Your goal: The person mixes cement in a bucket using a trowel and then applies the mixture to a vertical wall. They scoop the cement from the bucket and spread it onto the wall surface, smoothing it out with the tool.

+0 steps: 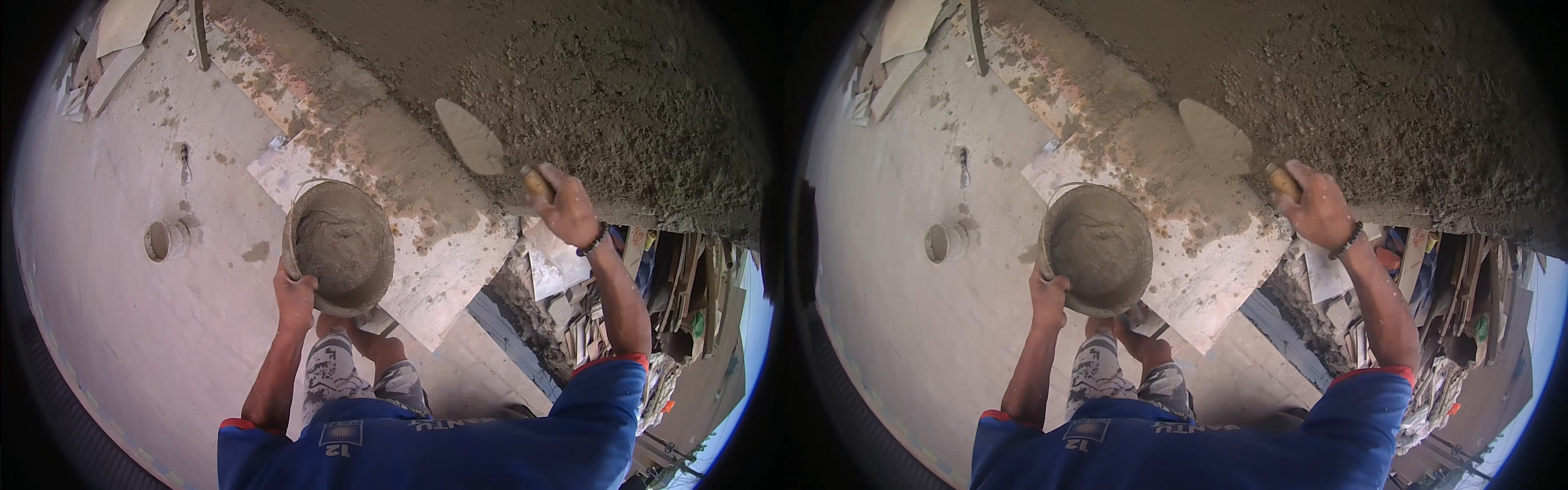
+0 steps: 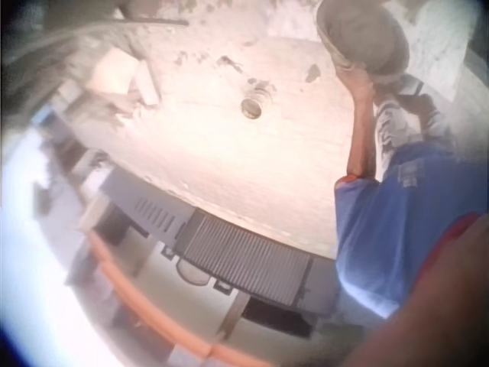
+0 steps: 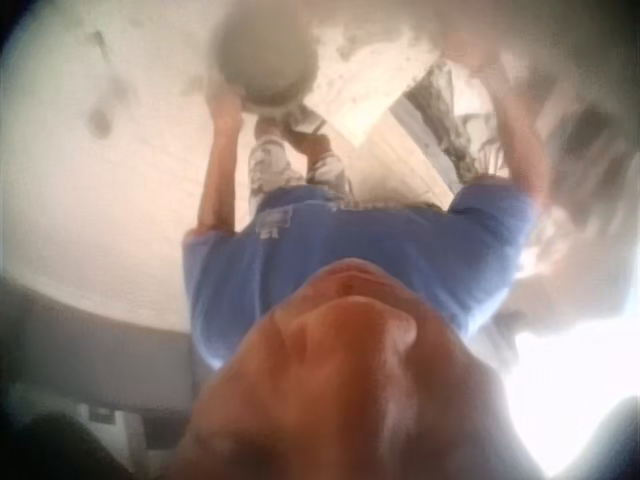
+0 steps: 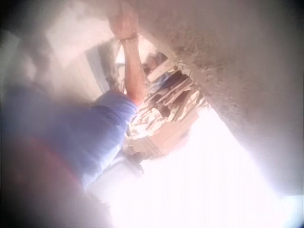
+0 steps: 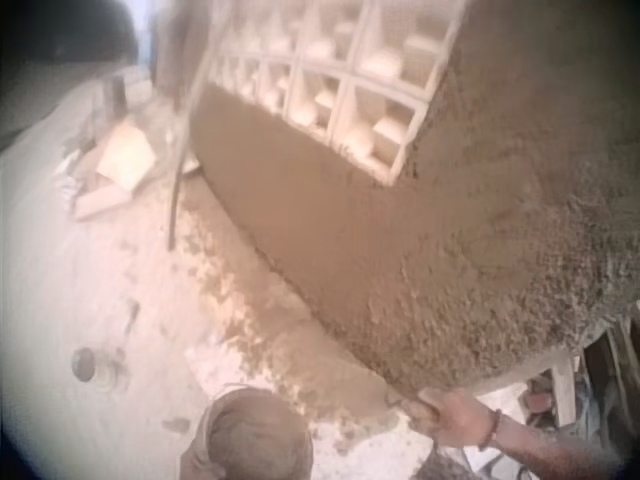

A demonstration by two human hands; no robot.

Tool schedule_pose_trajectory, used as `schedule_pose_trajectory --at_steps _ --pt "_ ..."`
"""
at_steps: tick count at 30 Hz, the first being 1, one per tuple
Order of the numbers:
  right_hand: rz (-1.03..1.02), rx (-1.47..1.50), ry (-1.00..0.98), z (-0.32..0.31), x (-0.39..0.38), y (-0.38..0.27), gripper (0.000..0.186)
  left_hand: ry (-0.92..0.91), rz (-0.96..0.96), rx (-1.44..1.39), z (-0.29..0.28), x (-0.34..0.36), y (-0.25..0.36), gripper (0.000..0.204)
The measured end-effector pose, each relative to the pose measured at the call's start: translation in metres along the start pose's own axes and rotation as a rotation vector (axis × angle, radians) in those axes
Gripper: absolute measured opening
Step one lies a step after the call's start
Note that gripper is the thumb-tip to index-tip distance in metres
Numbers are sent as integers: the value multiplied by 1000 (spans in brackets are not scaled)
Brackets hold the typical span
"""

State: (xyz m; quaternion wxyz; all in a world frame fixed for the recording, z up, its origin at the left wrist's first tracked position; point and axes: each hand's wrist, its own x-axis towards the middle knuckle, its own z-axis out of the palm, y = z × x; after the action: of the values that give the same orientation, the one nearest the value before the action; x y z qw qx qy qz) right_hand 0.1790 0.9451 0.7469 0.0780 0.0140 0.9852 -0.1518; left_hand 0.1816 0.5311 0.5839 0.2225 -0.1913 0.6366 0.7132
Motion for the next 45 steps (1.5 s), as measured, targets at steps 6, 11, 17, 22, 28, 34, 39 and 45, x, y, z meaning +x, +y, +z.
schedule_pose_trajectory --at_steps 6,11,17,22,28,34,39,45 --pt "-132 -524 -191 33 -38 -82 39 -143 63 -7 50 -33 55 65" --pt "-69 -352 -279 49 -52 -74 35 -256 86 -63 84 -54 104 63" --pt "-8 110 -270 52 -92 -85 39 -326 118 0 101 -64 134 59" --pt "55 132 -217 -13 -98 -104 42 -301 105 40 93 -64 146 58" --pt "-24 149 -93 -111 -102 -120 41 -205 91 44 72 -67 156 61" --pt "-207 375 -230 -196 -91 -135 37 -137 149 90 40 -75 159 61" --pt "335 430 -169 -177 -37 -42 36 -150 135 139 28 -68 145 60" --pt "206 -269 652 -267 -67 10 30 -164 92 164 16 -57 131 60"
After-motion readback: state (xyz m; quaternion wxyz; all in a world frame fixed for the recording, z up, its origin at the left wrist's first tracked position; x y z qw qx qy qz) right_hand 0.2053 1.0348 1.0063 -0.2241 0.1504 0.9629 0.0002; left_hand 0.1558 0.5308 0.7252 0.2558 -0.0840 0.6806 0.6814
